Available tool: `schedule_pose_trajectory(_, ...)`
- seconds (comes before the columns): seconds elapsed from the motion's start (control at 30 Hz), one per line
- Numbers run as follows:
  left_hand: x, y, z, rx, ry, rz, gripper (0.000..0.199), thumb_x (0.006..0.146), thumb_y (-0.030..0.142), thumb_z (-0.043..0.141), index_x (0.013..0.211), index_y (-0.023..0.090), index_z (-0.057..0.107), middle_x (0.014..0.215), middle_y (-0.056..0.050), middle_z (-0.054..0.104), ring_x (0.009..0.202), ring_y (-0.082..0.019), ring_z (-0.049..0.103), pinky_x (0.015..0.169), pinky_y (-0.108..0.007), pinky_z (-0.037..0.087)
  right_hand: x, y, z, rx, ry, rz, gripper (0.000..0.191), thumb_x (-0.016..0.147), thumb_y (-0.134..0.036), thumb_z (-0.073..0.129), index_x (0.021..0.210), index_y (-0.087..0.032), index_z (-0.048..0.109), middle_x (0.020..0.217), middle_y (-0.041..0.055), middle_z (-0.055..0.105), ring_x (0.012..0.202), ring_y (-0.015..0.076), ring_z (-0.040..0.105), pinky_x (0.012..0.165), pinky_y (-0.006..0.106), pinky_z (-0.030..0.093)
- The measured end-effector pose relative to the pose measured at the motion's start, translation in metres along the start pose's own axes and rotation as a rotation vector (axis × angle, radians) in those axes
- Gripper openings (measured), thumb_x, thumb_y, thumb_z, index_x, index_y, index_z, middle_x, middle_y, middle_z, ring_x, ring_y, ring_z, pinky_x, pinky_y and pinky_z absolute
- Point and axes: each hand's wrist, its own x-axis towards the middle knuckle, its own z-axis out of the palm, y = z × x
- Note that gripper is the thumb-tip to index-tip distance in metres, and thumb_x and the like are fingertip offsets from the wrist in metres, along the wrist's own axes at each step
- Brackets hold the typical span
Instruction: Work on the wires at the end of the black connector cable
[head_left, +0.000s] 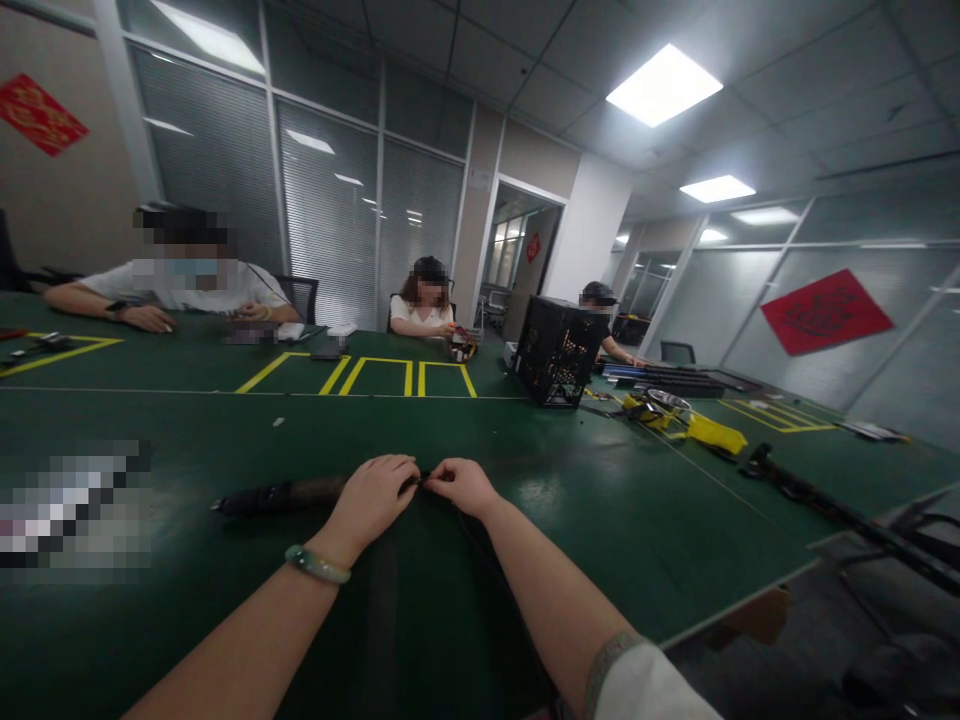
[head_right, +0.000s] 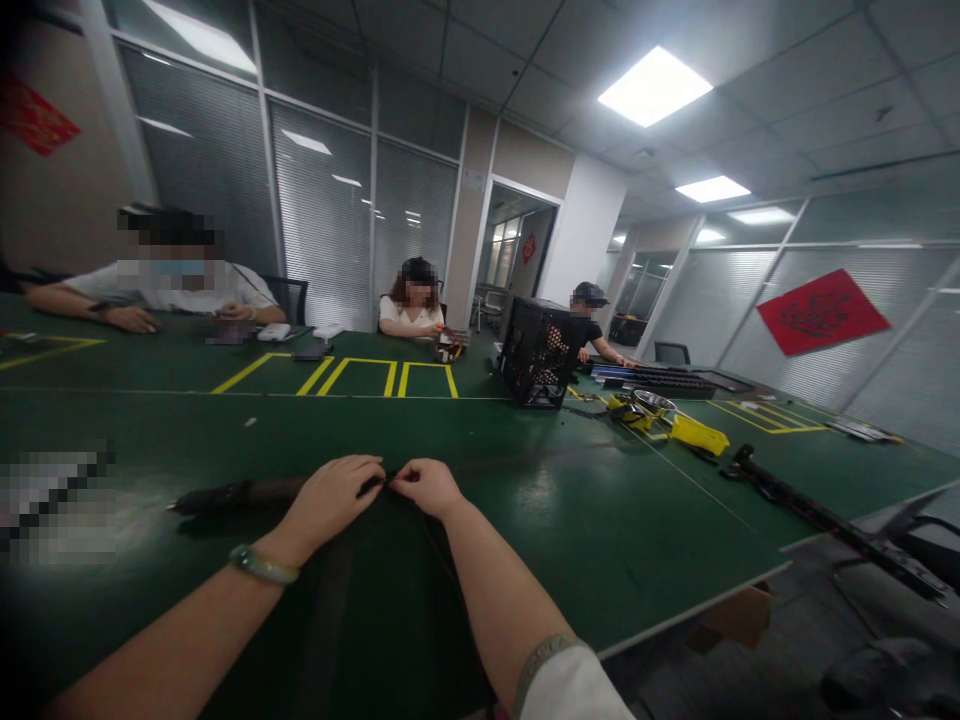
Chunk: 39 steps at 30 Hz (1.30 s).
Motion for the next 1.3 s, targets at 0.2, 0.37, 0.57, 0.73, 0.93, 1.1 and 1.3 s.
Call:
schedule_pose_trajectory(0.2,0.002,0.001,0.0,0.013,-0.007,-0.023,0.017,0.086,0.024,0.052,0.098,0.023,0.064,0.113,-0.006,0.064,0.107,-0.025,0.058,0.096,-0.043,0.043,0.006,0.003,0.001,0.013,-0.043,0.017,0.014,0.079,-0.032,0.072,0.087,-0.02,0.071,0.083,-0.002,0.069,0.075,0.0128,0.062,0.065,0.021,0.045)
schedule_pose_trajectory(0.37,0.005,0.0,0.004,0.024,-0.012,0.015,0.015,0.085,0.021,0.051,0.092,0.023,0.064,0.111,-0.005,0.065,0.106,-0.025,0.059,0.101,-0.046,0.04,0.016,0.002,-0.005,0.01,-0.11,0.034,0.012,0.076,-0.032,0.075,0.082,-0.021,0.072,0.079,-0.0036,0.07,0.07,0.0114,0.062,0.063,0.02,0.045)
schedule_pose_trajectory(0.57,0.006,-0.011,0.016,-0.001,-0.023,0.023,0.014,0.084,0.02,0.054,0.092,0.024,0.065,0.119,-0.004,0.063,0.117,-0.025,0.054,0.111,-0.051,0.029,0.011,0.003,-0.004,-0.013,-0.093,0.003,0.013,0.08,-0.034,0.072,0.085,-0.022,0.072,0.08,-0.0031,0.07,0.068,0.0114,0.061,0.058,0.019,0.042)
schedule_pose_trajectory(0.73,0.008,-0.02,0.022,-0.035,-0.049,0.002,0.012,0.083,0.026,0.057,0.091,0.024,0.065,0.122,-0.004,0.063,0.12,-0.026,0.052,0.113,-0.055,0.023,0.007,0.005,0.0,-0.016,-0.023,-0.011,0.011,0.08,-0.033,0.072,0.084,-0.022,0.071,0.08,-0.0026,0.069,0.068,0.0116,0.06,0.057,0.019,0.041)
schedule_pose_trajectory(0.93,0.009,-0.021,0.022,-0.04,-0.098,-0.019,0.015,0.083,0.027,0.055,0.094,0.026,0.066,0.12,-0.003,0.063,0.118,-0.026,0.054,0.111,-0.055,0.028,0.009,-0.002,-0.003,0.033,-0.024,0.011,0.013,0.081,-0.034,0.071,0.084,-0.022,0.071,0.081,-0.0023,0.069,0.07,0.0118,0.061,0.058,0.02,0.042)
schedule_pose_trajectory(1.1,0.009,-0.022,0.023,-0.027,-0.087,-0.008,0.016,0.084,0.026,0.054,0.094,0.027,0.066,0.118,-0.002,0.065,0.114,-0.026,0.057,0.109,-0.052,0.032,0.009,0.0,-0.001,0.01,-0.009,-0.008,0.011,0.08,-0.033,0.071,0.084,-0.022,0.072,0.079,-0.0024,0.068,0.07,0.0118,0.06,0.059,0.02,0.042)
schedule_pose_trajectory(1.3,0.008,-0.022,0.022,-0.039,-0.094,-0.043,0.019,0.087,0.031,0.052,0.1,0.025,0.064,0.111,-0.005,0.066,0.103,-0.025,0.062,0.099,-0.045,0.044,0.009,0.001,0.0,-0.025,0.006,-0.024,0.007,0.079,-0.028,0.072,0.082,-0.022,0.071,0.078,-0.0021,0.066,0.069,0.012,0.058,0.06,0.02,0.041)
